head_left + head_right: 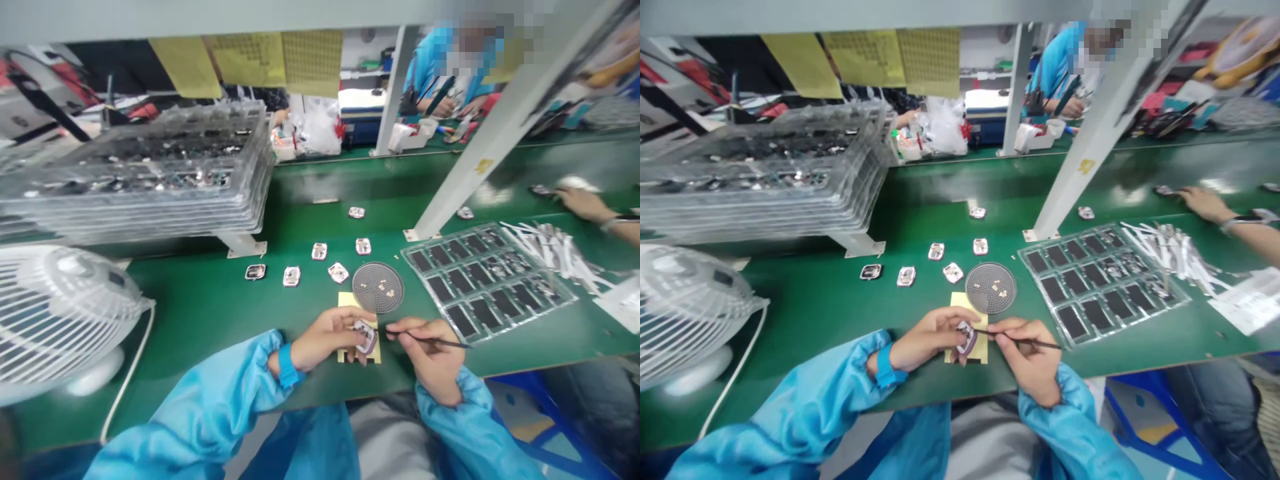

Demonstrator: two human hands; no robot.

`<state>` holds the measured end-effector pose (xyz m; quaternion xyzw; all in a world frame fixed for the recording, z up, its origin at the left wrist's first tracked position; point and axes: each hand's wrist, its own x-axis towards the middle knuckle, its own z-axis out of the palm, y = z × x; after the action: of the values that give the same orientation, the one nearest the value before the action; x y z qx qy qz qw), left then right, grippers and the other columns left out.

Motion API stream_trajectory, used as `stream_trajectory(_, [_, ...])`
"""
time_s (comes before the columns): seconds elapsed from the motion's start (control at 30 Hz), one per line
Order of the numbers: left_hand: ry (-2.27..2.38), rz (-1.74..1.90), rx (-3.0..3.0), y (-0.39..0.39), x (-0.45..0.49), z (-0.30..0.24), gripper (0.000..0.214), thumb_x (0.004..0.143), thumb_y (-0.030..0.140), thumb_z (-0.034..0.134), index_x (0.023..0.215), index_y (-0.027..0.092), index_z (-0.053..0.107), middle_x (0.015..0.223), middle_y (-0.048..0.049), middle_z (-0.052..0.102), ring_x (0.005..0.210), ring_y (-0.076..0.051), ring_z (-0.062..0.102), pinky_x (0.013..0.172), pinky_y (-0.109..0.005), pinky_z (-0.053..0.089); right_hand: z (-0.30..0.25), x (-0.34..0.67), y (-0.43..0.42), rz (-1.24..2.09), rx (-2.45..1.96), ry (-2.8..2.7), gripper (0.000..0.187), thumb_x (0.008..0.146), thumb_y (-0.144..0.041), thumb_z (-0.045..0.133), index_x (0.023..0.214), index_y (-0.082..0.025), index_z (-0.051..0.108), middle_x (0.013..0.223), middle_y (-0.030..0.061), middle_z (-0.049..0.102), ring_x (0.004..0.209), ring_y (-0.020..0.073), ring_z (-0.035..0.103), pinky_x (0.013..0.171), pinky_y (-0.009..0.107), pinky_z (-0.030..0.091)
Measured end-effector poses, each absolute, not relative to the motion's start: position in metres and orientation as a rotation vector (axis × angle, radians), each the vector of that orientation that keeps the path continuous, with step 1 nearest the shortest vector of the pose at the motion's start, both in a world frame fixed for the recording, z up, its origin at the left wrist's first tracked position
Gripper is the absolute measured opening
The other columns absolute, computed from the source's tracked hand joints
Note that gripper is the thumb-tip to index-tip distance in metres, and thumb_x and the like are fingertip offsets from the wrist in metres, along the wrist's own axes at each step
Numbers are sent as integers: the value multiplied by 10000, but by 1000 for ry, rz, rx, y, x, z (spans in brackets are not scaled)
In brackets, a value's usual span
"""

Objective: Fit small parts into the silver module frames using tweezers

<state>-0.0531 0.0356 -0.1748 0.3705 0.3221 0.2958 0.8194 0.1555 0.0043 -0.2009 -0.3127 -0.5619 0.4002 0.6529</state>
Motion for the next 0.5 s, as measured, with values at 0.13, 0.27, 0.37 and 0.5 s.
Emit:
stream_trajectory(0.13, [755,566,852,35,-53,-175,387,790,306,796,1086,112,639,806,-76,728,564,-112,674,453,-136,436,-201,146,1,918,-819,-1126,166,900,-97,653,950,-205,537,934,57,756,803,179,754,680,310,649])
stream_trajectory(0.27, [770,521,936,34,-53,-173,371,794,336,795,1045,109,645,839,-102,744,592,-111,673,477,-141,429,-199,152,-5,973,-852,-1018,135,922,-172,646,962,-207,522,926,53,753,730,161,744,665,300,633])
stream_trajectory(0.37, [790,492,975,32,-50,-173,376,784,356,805,1010,105,640,857,-109,744,613,-115,683,481,-139,420,-191,187,6,896,-874,-966,61,977,-277,539,974,-218,526,891,44,727,765,180,732,702,359,623])
stream_trajectory(0.5, [892,595,1001,34,-48,-171,419,770,406,811,992,111,613,871,-94,732,606,-135,690,451,-151,416,-174,281,50,374,-1661,-1133,455,1014,-483,260,1033,-186,604,787,61,662,737,211,683,728,394,571])
